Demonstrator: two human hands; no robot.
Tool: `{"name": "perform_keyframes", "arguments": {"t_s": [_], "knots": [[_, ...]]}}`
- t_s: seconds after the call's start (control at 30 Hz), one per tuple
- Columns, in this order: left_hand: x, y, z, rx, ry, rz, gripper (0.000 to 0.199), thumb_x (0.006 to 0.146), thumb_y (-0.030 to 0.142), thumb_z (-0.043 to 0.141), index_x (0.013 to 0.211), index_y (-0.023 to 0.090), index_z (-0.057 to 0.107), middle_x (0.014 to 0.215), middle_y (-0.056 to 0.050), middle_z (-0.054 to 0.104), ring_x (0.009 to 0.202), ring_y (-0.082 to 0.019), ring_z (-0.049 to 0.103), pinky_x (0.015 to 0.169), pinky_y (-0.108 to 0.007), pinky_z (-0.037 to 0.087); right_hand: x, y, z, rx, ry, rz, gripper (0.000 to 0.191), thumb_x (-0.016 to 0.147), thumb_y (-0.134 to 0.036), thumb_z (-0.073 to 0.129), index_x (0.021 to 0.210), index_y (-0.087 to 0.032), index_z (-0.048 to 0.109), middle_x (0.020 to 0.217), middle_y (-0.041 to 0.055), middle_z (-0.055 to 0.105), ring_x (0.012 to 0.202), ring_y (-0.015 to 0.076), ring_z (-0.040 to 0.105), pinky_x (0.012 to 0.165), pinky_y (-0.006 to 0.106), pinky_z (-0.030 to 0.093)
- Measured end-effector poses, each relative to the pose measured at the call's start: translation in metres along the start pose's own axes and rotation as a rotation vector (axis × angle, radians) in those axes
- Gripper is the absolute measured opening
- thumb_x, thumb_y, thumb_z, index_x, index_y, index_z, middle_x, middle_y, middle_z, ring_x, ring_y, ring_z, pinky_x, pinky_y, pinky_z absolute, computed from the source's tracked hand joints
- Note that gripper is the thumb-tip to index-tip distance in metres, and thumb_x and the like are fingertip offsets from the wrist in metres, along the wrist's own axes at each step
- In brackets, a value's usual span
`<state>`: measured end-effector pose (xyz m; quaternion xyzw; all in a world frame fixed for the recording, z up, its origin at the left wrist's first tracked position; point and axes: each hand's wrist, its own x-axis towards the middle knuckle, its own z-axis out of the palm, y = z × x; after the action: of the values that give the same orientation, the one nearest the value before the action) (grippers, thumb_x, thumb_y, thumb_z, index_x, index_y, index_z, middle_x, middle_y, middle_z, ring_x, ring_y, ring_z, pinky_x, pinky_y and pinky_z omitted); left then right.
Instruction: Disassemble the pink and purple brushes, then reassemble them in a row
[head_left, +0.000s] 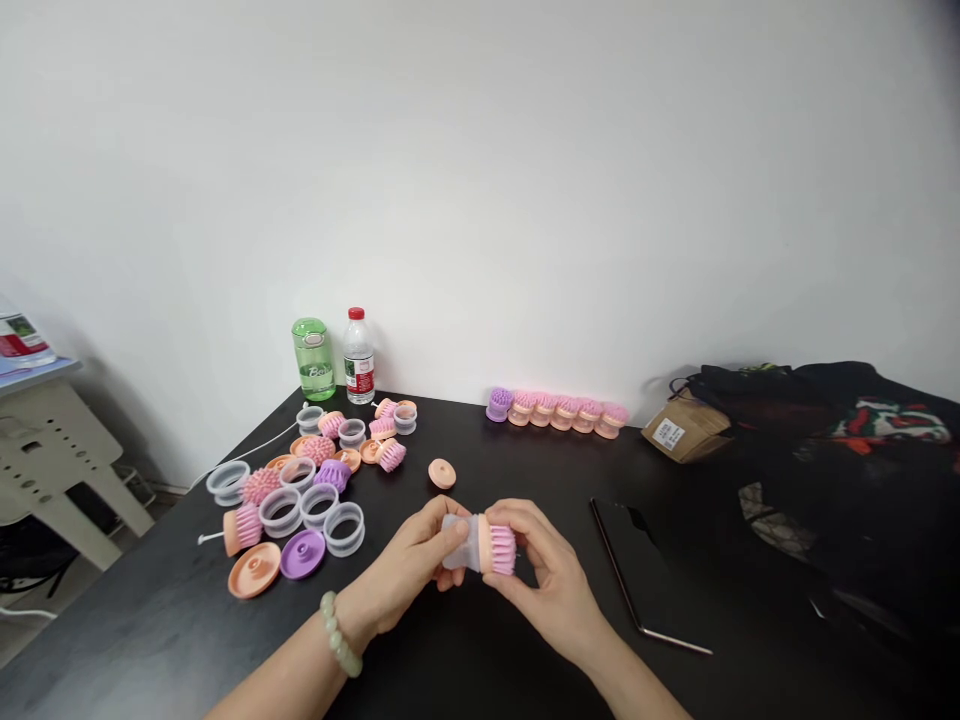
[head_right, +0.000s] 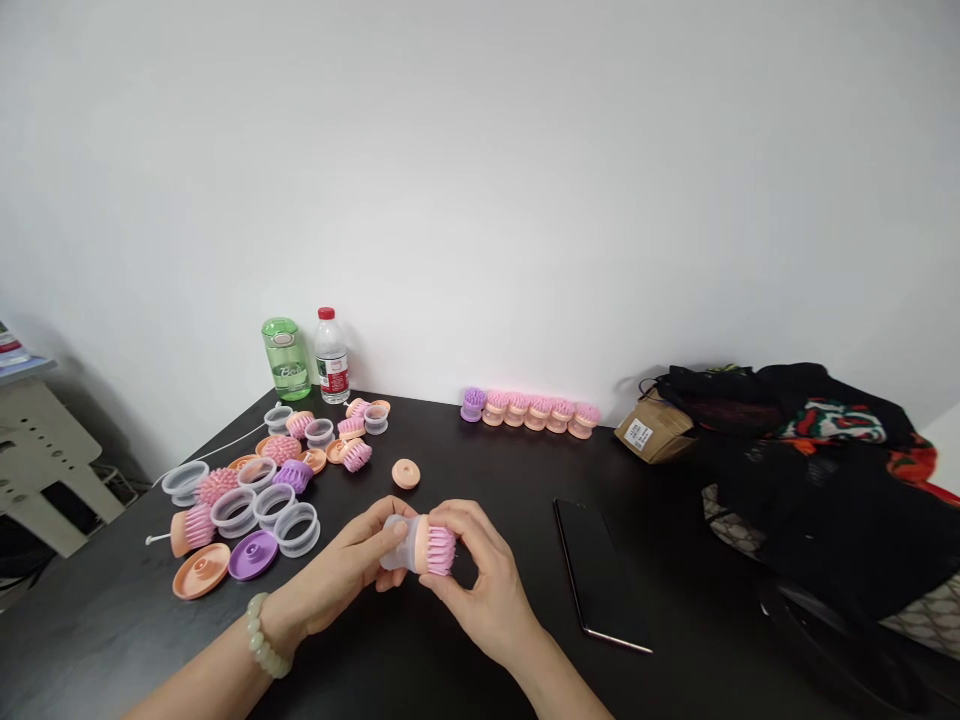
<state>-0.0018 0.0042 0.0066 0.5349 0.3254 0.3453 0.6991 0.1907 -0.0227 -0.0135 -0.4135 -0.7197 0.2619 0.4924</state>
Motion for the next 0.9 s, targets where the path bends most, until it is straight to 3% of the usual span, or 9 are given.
{"name": "perform_keyframes", "arguments": {"t_s": [0.17, 0.47, 0.6, 0.7, 0.9], "knots": [[0.0021, -0.0054, -0.0010, 0.095, 0.012, -0.011, 0.043, 0.089, 0.062, 0.053, 0.089, 0.019, 0.051, 0.056, 0.005, 0.054, 0.047, -0.009, 0.043, 0.048, -0.022, 0.030, 0.0010, -0.0026, -0.0012, -0.080, 0.015, -0.132, 0.034, 0.079, -0.013, 0.072, 0.109, -0.029, 0.068, 0.110, 0.0066, 0.067, 0.099, 0.0259, 0.066, 0.083, 0.037, 0.056], [0.0064, -0.0106, -0.0027, 0.130, 0.015, -0.034, 0.044, 0.090, 0.063, 0.049, 0.079, 0.020, 0.045, 0.050, 0.006, 0.052, 0.041, -0.007, 0.040, 0.042, -0.020, 0.026, 0.0008, -0.0001, -0.0029, -0.180, -0.004, -0.255, 0.039, 0.082, -0.013, 0.070, 0.117, -0.032, 0.066, 0.113, 0.0056, 0.070, 0.107, 0.0280, 0.066, 0.098, 0.046, 0.050], [0.0042, -0.0078, 0.0004, 0.129, 0.042, 0.030, 0.041, 0.090, 0.059, 0.053, 0.084, 0.019, 0.047, 0.062, 0.003, 0.055, 0.052, -0.009, 0.046, 0.050, -0.022, 0.035, 0.0003, 0.0011, -0.0023, -0.184, 0.029, -0.187, 0.038, 0.079, -0.022, 0.076, 0.115, -0.029, 0.067, 0.110, 0.0067, 0.072, 0.106, 0.0306, 0.066, 0.097, 0.046, 0.051], [0.0028, -0.0053, 0.0011, 0.157, 0.039, 0.137, 0.037, 0.088, 0.054, 0.060, 0.092, 0.018, 0.051, 0.074, 0.002, 0.056, 0.063, -0.011, 0.049, 0.059, -0.024, 0.040, -0.0002, 0.0036, -0.0012, -0.167, 0.061, -0.086, 0.036, 0.076, -0.027, 0.078, 0.110, -0.028, 0.068, 0.105, 0.0066, 0.072, 0.104, 0.0309, 0.066, 0.088, 0.041, 0.056], [0.0038, -0.0098, -0.0036, 0.272, -0.001, 0.411, 0.037, 0.076, 0.039, 0.079, 0.098, 0.021, 0.056, 0.104, -0.004, 0.054, 0.092, -0.020, 0.052, 0.079, -0.030, 0.045, 0.0009, 0.0044, 0.0032, 0.034, 0.028, 0.163, 0.018, 0.079, -0.030, 0.070, 0.095, -0.023, 0.068, 0.094, 0.0051, 0.066, 0.080, 0.0216, 0.067, 0.068, 0.030, 0.057]]}}
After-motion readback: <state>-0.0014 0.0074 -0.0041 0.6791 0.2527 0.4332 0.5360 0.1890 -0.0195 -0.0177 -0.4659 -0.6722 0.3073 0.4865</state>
